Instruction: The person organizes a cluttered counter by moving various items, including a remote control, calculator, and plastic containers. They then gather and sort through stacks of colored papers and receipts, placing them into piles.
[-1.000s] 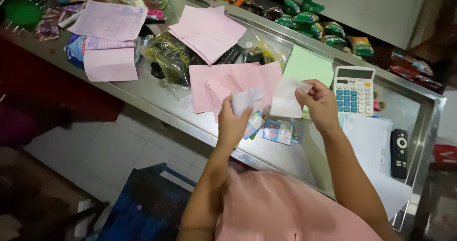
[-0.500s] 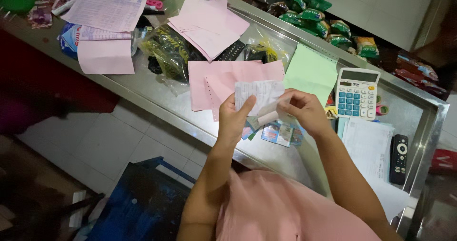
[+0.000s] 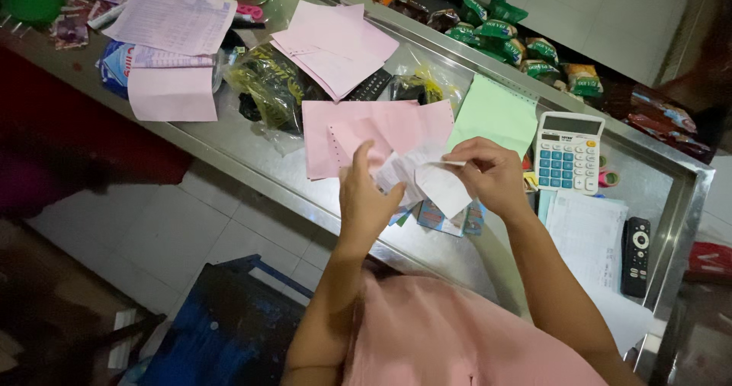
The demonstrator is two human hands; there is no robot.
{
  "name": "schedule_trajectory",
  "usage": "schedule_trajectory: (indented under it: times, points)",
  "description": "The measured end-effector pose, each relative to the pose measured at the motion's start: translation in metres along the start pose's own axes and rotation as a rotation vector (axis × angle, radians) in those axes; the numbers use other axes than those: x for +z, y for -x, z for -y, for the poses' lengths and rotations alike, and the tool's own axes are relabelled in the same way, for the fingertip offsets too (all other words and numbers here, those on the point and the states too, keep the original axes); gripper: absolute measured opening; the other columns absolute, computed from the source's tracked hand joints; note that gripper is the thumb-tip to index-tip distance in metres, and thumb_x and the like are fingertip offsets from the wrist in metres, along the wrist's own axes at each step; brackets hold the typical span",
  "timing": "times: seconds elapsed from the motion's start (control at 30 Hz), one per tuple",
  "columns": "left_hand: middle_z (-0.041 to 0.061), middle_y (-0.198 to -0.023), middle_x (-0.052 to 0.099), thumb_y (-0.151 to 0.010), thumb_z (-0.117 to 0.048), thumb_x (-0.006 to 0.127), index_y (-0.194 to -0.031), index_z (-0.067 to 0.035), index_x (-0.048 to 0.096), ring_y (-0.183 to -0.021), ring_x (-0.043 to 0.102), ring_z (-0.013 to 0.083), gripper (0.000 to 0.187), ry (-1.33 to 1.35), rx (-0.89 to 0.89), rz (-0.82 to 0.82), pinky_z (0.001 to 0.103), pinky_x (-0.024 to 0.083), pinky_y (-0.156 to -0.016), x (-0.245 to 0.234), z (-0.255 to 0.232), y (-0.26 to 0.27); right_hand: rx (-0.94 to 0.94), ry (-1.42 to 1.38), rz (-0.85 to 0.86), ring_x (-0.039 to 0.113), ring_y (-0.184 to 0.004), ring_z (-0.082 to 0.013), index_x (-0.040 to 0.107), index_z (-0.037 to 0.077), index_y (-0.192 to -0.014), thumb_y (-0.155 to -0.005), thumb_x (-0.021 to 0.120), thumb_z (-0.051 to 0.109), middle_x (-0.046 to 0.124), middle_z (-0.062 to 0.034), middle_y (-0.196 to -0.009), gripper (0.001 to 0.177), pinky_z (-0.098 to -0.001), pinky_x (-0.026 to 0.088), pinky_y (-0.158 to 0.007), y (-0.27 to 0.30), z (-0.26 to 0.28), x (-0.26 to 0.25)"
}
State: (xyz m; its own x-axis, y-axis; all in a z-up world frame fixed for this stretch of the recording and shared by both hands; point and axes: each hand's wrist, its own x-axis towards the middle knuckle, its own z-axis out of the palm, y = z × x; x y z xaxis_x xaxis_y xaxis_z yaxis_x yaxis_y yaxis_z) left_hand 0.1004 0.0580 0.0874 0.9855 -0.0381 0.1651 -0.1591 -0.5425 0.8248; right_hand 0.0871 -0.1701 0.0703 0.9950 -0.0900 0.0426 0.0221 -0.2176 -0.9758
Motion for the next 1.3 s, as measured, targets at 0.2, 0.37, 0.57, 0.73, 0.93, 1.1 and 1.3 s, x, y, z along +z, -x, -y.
schedule_trajectory:
  times: [0.2, 0.37, 0.57, 0.73, 0.93, 1.1, 1.3]
  points:
    - [0.015, -0.135, 0.064, -0.090, -0.013, 0.075, -0.144, -0.003, 0.054, -0.126, 0.058, 0.0267, 0.059, 0.426, 0.243, 0.177, 0.035, 0.050, -0.101, 0.001, 0.009, -0.010, -0.216, 0.165, 0.148, 0.067, -0.080, -0.0079, 0.080, 0.006, -0.094, -0.078, 0.061, -0.013, 0.074, -0.0034, -0.100, 0.031, -0.0206, 0.053, -0.065, 0.002, 0.014, -0.014]
    - [0.008, -0.101, 0.072, -0.095, -0.021, 0.074, -0.119, -0.001, 0.065, -0.091, 0.064, 0.0144, 0.032, 0.642, -0.057, 0.436, 0.030, 0.053, -0.080, 0.024, 0.018, -0.015, -0.224, 0.103, 0.115, 0.064, -0.087, -0.0113, 0.081, 0.006, -0.097, -0.081, 0.063, -0.012, 0.067, -0.0052, -0.104, 0.030, -0.0240, 0.054, -0.072, 0.000, 0.020, -0.016]
    - [0.006, -0.082, 0.071, -0.099, -0.023, 0.068, -0.101, -0.002, 0.063, -0.072, 0.062, 0.0095, 0.022, 0.444, -0.054, 0.046, 0.028, 0.051, -0.065, 0.044, 0.015, -0.010, -0.248, -0.077, -0.039, 0.065, -0.099, -0.0131, 0.074, 0.001, -0.103, -0.093, 0.071, -0.004, 0.068, -0.0067, -0.109, 0.011, -0.0267, 0.055, -0.088, -0.002, 0.010, -0.018]
    - [0.005, -0.073, 0.063, -0.101, -0.027, 0.066, -0.100, -0.003, 0.057, -0.065, 0.054, 0.0072, 0.025, 0.548, -0.101, 0.014, 0.027, 0.047, -0.058, 0.062, 0.006, 0.001, 0.016, -0.182, -0.097, 0.064, -0.080, -0.0067, 0.072, 0.001, -0.104, -0.093, 0.071, 0.001, 0.072, -0.0016, -0.092, 0.011, -0.0222, 0.053, -0.070, 0.001, -0.005, -0.010]
    - [-0.006, -0.089, 0.064, -0.109, -0.036, 0.047, -0.113, -0.006, 0.059, -0.082, 0.055, 0.0011, 0.032, 1.063, -0.155, 0.231, 0.019, 0.049, -0.076, 0.083, 0.011, 0.003, -0.084, 0.001, -0.283, 0.052, -0.072, -0.0071, 0.075, -0.002, -0.107, -0.098, 0.074, 0.003, 0.066, -0.0025, -0.083, 0.010, -0.0218, 0.041, -0.063, -0.006, -0.017, 0.016]
    - [-0.001, -0.072, 0.056, -0.108, -0.037, 0.057, -0.093, 0.003, 0.067, -0.066, 0.046, 0.0058, 0.044, 0.673, -0.223, 0.184, 0.025, 0.042, -0.060, 0.086, 0.019, 0.004, 0.053, -0.235, -0.156, 0.068, -0.081, -0.0040, 0.065, 0.000, -0.107, -0.090, 0.076, 0.003, 0.073, -0.0021, -0.096, 0.020, -0.0189, 0.056, -0.072, -0.001, -0.010, 0.019]
    - [-0.006, -0.076, 0.063, -0.108, -0.037, 0.054, -0.101, 0.001, 0.071, -0.070, 0.050, 0.0021, 0.042, 0.808, -0.163, 0.040, 0.023, 0.044, -0.063, 0.091, 0.017, 0.005, 0.290, -0.624, 0.003, 0.060, -0.060, -0.0034, 0.063, 0.003, -0.111, -0.085, 0.071, 0.004, 0.070, -0.0023, -0.093, 0.027, -0.0183, 0.040, -0.041, 0.001, -0.009, 0.026]
